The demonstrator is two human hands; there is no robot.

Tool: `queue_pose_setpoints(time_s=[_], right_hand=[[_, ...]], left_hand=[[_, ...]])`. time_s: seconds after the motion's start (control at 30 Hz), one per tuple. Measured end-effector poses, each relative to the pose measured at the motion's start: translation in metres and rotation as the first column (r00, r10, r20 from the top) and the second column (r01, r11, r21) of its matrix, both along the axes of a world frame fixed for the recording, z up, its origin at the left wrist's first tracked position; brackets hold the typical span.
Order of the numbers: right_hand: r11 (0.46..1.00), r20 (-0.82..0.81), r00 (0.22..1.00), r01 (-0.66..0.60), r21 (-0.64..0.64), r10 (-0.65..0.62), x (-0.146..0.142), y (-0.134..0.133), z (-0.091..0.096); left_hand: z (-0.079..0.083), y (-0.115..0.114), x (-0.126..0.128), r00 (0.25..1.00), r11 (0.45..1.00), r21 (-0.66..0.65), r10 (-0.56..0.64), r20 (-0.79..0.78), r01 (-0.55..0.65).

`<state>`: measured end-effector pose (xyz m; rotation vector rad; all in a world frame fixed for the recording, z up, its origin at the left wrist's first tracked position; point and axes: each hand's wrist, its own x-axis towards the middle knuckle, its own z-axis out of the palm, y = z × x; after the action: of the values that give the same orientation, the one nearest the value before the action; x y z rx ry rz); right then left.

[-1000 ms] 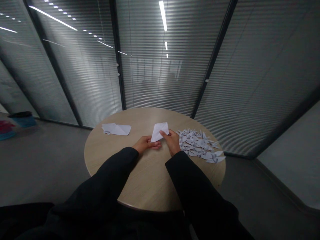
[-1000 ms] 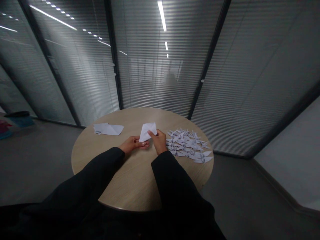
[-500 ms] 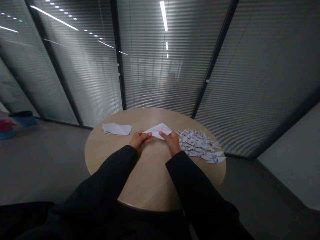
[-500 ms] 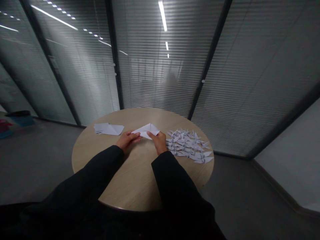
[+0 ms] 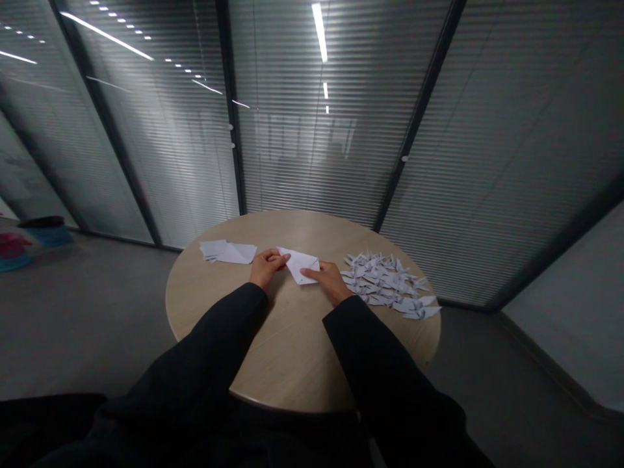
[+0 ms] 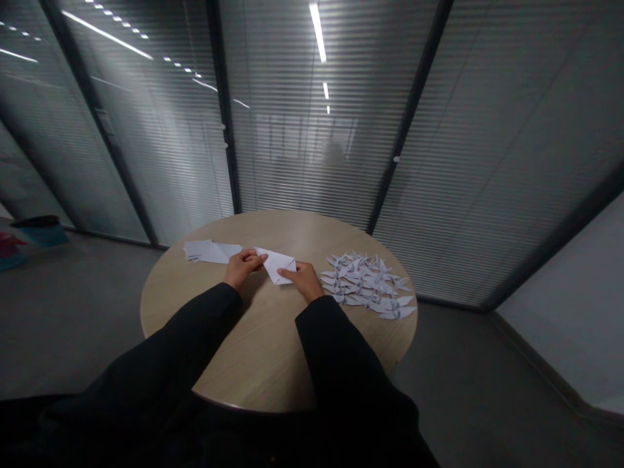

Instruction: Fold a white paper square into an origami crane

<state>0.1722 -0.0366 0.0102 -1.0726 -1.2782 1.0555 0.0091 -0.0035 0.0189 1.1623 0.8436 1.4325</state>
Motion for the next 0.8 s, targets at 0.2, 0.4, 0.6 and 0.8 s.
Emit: queue_pose_setpoints(time_s=[0.2, 0.4, 0.6, 0.8], right_hand=[[0.999, 0.077, 0.996, -0.035, -0.015, 0.036, 0.0000, 0.0000, -0.0043], [0.998, 0.073, 0.996, -0.056, -0.014, 0.057, 0.0010, -0.0009, -0.0028], [0.996, 0.071, 0.994, -0.077, -0.042, 0.080, 0.0001, -0.0034, 0.0007], [0.994, 0.042, 0.995, -0.089, -0.064, 0.092, -0.0013, -0.0069, 0.0031]], left_hand=[[-0.0014, 0.0006, 0.0010, 0.999, 0.999, -0.008, -0.039, -0.030, 0.039], [-0.0041, 0.0016, 0.0011, 0.993, 0.995, -0.074, -0.064, 0.095, 0.071], [-0.0036, 0.0019, 0.0002, 0.977, 0.985, -0.130, -0.091, 0.193, 0.117], [-0.0013, -0.0004, -0.0005, 0.976, 0.982, -0.159, -0.068, 0.208, 0.102]])
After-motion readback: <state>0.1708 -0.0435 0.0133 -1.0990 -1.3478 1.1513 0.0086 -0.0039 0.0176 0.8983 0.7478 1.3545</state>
